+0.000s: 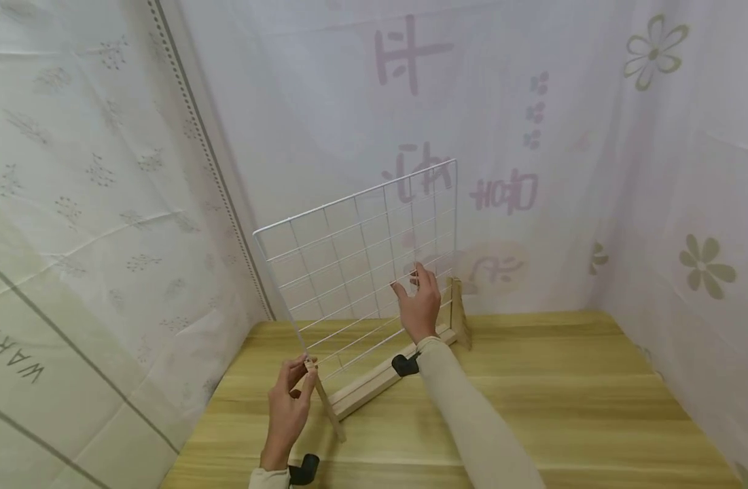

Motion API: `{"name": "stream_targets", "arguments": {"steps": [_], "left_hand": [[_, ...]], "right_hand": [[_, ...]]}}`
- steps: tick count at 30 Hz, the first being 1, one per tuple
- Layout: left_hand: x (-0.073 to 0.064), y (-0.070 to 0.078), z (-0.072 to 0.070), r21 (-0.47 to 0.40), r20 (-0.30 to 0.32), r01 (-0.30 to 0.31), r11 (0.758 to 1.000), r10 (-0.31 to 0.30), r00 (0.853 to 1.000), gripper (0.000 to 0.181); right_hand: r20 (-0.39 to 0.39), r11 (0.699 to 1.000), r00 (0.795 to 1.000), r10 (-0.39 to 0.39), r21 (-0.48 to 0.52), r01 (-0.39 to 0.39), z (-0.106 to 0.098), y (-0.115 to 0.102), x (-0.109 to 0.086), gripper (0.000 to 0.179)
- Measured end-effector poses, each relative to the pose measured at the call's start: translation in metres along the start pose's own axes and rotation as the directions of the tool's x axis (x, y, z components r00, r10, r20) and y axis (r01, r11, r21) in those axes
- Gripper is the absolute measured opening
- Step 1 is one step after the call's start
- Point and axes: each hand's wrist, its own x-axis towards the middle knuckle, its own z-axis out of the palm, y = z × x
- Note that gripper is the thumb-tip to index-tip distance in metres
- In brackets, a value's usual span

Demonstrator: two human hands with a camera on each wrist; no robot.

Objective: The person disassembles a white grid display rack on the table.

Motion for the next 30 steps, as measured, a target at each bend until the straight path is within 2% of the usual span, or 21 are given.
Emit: {"name": "stream_targets", "arguments": {"steps": [7, 13, 16, 19, 24, 30], "left_hand": [[-0.001, 0.0, 0.001, 0.005, -0.002, 0.014, 1.0, -0.014, 1.0, 0.027], [-0.002, 0.0, 0.003, 0.002, -0.024, 0.023, 1.0, -0.023, 0.999, 0.028], [-0.002, 0.005, 0.004, 0.008, -0.046, 0.025, 1.0, -0.025, 0.999, 0.029], [-0.003, 0.016, 0.004, 0.003, -0.056, 0.021, 1.0, -0.021, 0.998, 0.029], [-0.003, 0.037, 0.0, 0.007, -0.058, 0.004, 1.0, -0.004, 0.998, 0.027], [-0.004, 0.04, 0.0, 0.008, -0.07, 0.016, 1.0, -0.015, 0.997, 0.026]], "right_hand": [[-0.051, 0.999, 0.998, -0.028, 0.018, 0.029, -0.005, -0.024, 0.015, 0.06], [-0.054, 0.995, 0.994, -0.096, -0.033, 0.095, -0.008, -0.043, 0.027, 0.06], [-0.07, 0.992, 0.991, -0.117, -0.046, 0.114, -0.012, -0.05, 0.032, 0.06], [-0.099, 0.991, 0.986, -0.132, -0.05, 0.128, -0.019, -0.056, 0.036, 0.058], [-0.128, 0.99, 0.983, -0.13, -0.062, 0.123, -0.031, -0.057, 0.04, 0.057], [-0.11, 0.994, 0.991, -0.08, -0.088, 0.07, -0.042, -0.043, 0.035, 0.058]]}}
